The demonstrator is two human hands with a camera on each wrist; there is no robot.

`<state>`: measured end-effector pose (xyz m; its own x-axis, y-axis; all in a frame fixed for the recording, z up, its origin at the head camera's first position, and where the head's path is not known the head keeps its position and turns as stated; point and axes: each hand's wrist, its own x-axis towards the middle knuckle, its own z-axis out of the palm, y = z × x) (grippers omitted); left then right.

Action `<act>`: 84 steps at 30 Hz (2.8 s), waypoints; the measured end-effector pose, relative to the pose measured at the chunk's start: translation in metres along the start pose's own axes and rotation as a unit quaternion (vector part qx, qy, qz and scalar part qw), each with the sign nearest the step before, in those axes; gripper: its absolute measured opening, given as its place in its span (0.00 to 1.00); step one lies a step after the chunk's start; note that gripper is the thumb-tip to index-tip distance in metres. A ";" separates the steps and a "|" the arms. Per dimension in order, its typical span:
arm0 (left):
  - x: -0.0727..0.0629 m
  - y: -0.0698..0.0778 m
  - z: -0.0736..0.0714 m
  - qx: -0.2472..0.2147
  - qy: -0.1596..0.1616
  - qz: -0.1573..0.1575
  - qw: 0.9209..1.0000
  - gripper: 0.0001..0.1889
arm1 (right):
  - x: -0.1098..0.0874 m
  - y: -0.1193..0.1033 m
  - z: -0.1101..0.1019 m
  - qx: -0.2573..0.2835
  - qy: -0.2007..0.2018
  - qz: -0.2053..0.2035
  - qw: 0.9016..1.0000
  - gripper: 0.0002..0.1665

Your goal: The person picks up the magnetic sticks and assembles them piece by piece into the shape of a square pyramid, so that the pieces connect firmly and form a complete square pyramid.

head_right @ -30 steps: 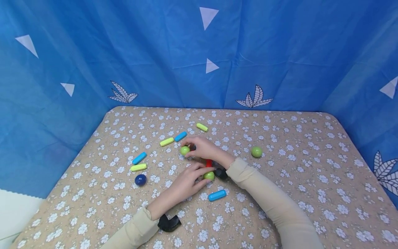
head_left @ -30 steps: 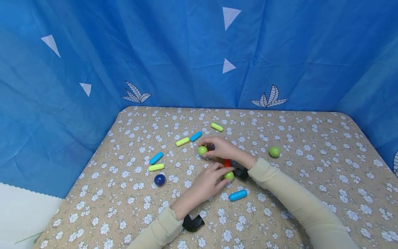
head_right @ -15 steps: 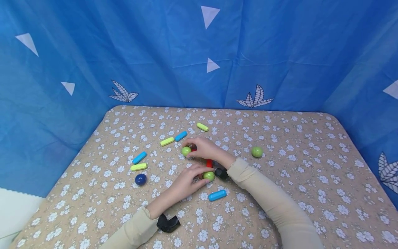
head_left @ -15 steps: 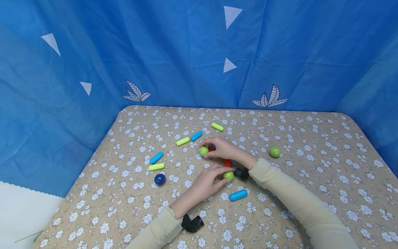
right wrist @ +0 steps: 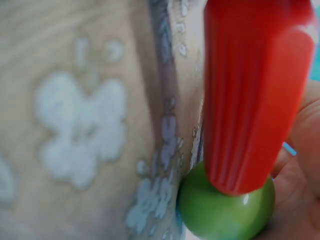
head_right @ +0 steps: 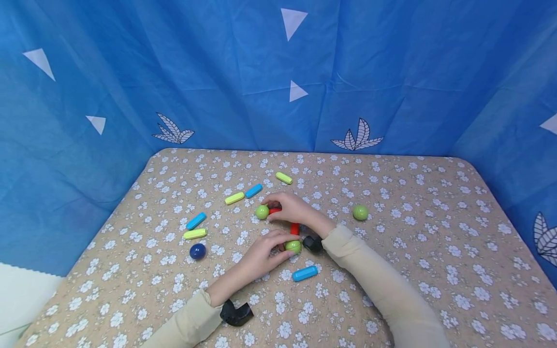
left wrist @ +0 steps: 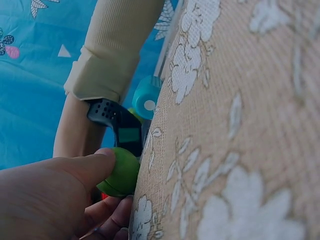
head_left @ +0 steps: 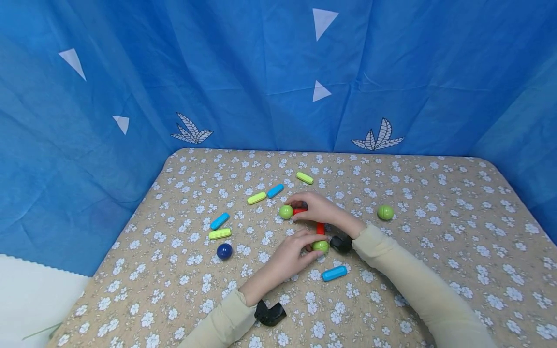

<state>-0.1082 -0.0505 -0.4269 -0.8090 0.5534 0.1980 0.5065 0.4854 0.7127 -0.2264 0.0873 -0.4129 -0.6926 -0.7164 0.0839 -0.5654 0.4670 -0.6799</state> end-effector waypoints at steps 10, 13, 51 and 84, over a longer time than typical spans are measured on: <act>0.000 0.000 0.000 -0.001 0.003 0.003 1.000 0.19 | -0.007 0.002 -0.004 0.012 0.012 0.010 1.000 0.19; -0.001 0.000 0.000 -0.004 0.002 -0.001 1.000 0.19 | -0.008 0.001 -0.004 0.025 0.020 0.017 0.999 0.19; -0.019 -0.011 -0.033 0.015 0.001 -0.052 0.999 0.19 | -0.039 0.012 -0.023 0.042 0.023 0.121 0.992 0.29; -0.025 -0.023 -0.043 -0.005 0.032 -0.081 0.996 0.18 | -0.063 0.011 -0.020 0.052 0.122 0.172 0.976 0.17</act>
<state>-0.1131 -0.1047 -0.4190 -0.8972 0.4241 0.1232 0.3657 0.5569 0.7457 -0.1977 0.1476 -0.4113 -0.9268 -0.3755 0.0003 -0.2408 0.5938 -0.7677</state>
